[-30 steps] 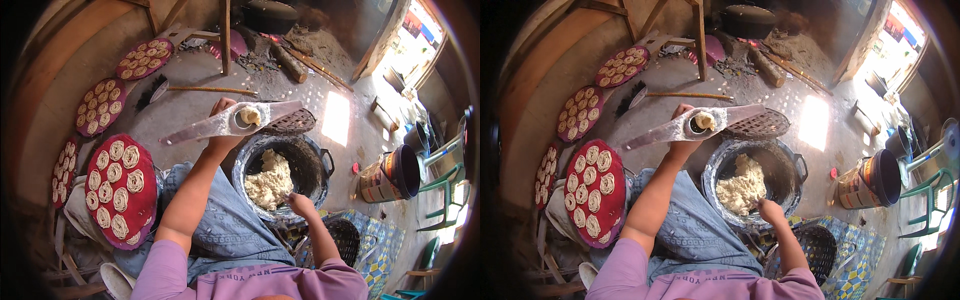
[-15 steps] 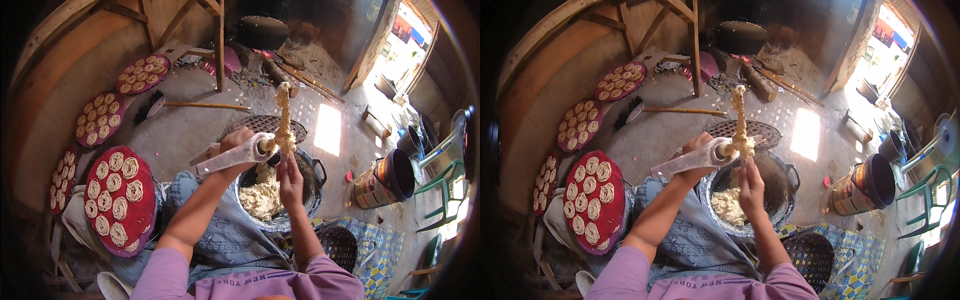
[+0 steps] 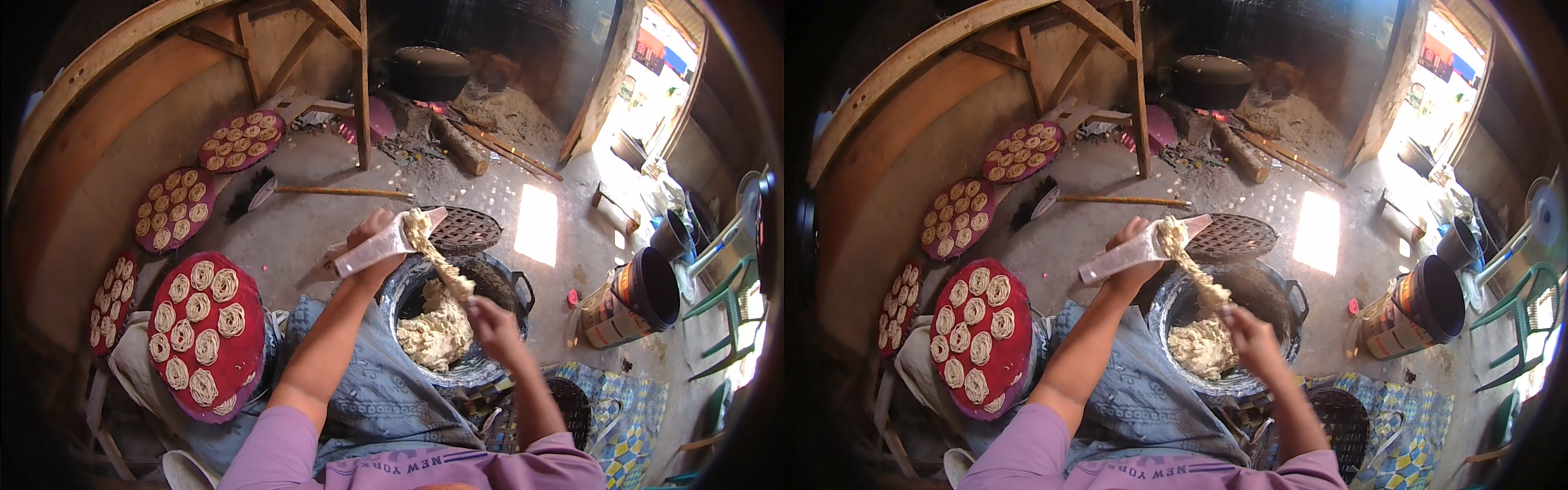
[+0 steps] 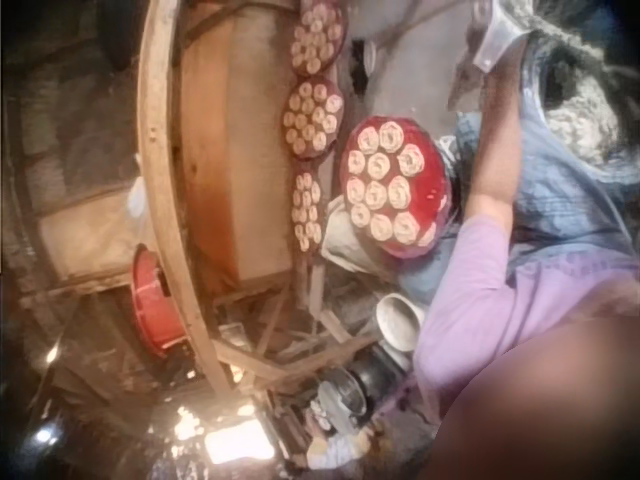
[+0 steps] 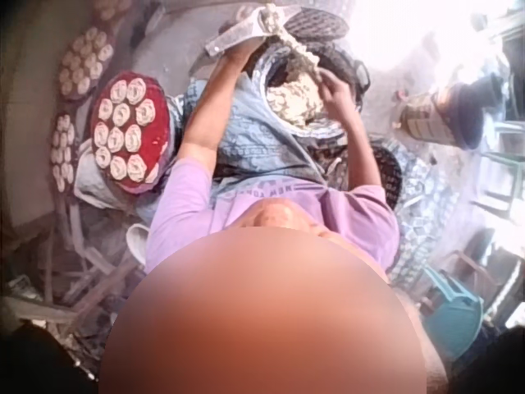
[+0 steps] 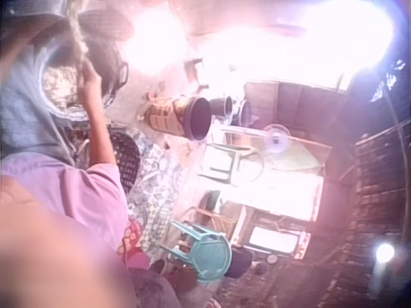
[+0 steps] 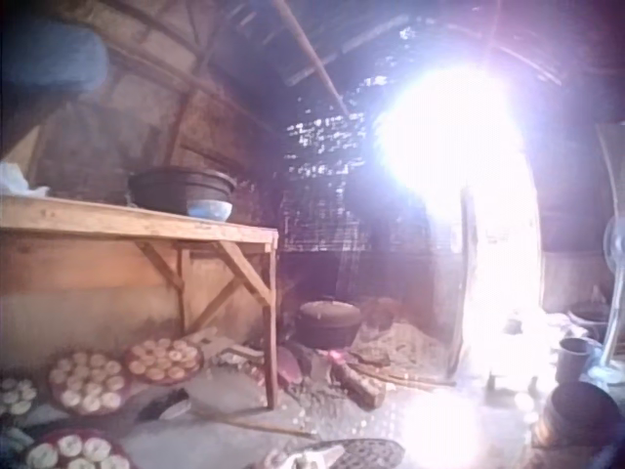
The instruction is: The person uses a handheld piping device to extrude dough into spiral shapes onto round purple trays. They repeatedly scoop dough from a large pot, load it into the device, and pipe multiple spirals per tray, then move to the next tray.
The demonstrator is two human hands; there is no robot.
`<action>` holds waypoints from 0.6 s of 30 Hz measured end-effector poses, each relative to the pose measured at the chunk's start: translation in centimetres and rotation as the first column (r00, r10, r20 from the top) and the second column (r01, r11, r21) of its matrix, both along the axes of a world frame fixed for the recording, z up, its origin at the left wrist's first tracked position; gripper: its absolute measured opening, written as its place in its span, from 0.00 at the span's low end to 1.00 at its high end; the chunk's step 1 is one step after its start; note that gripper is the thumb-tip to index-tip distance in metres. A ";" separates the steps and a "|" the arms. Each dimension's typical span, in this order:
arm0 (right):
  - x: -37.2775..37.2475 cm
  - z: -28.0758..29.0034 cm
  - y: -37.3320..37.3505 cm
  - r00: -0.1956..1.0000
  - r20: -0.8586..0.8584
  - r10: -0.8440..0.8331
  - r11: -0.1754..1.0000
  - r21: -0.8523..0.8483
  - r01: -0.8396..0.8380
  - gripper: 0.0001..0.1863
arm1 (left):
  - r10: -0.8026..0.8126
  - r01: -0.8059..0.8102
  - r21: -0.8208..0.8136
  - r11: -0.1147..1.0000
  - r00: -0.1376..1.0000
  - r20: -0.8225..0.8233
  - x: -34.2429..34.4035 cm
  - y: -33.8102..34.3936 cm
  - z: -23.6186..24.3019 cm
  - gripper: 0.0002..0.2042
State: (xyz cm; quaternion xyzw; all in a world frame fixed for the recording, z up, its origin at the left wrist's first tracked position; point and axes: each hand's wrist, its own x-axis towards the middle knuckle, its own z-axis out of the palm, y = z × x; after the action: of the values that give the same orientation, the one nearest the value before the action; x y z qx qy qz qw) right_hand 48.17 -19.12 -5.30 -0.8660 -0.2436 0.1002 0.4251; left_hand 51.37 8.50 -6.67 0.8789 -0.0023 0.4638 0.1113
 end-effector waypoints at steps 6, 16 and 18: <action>3.1 7.9 -0.3 0.710 0.563 0.422 0.740 -0.666 0.089 0.17 | -0.178 0.192 0.176 0.966 0.980 -0.092 -0.1 -3.1 -0.2 0.10; 0.4 11.1 -4.1 0.612 0.773 0.167 0.846 -0.431 0.314 0.15 | -0.026 0.027 0.015 1.000 0.996 -0.087 0.1 -1.2 0.5 0.13; 0.7 10.8 -4.0 0.655 0.703 0.275 0.805 -0.541 0.243 0.15 | -0.072 0.072 0.001 0.997 0.995 -0.065 0.3 -1.3 0.4 0.14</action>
State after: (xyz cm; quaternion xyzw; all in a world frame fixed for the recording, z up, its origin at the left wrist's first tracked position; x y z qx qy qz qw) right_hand 48.86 -23.10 5.53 -0.9120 -0.3616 -0.1937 -0.0090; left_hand 51.67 7.16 -6.25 0.8931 -0.0310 0.4306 0.1266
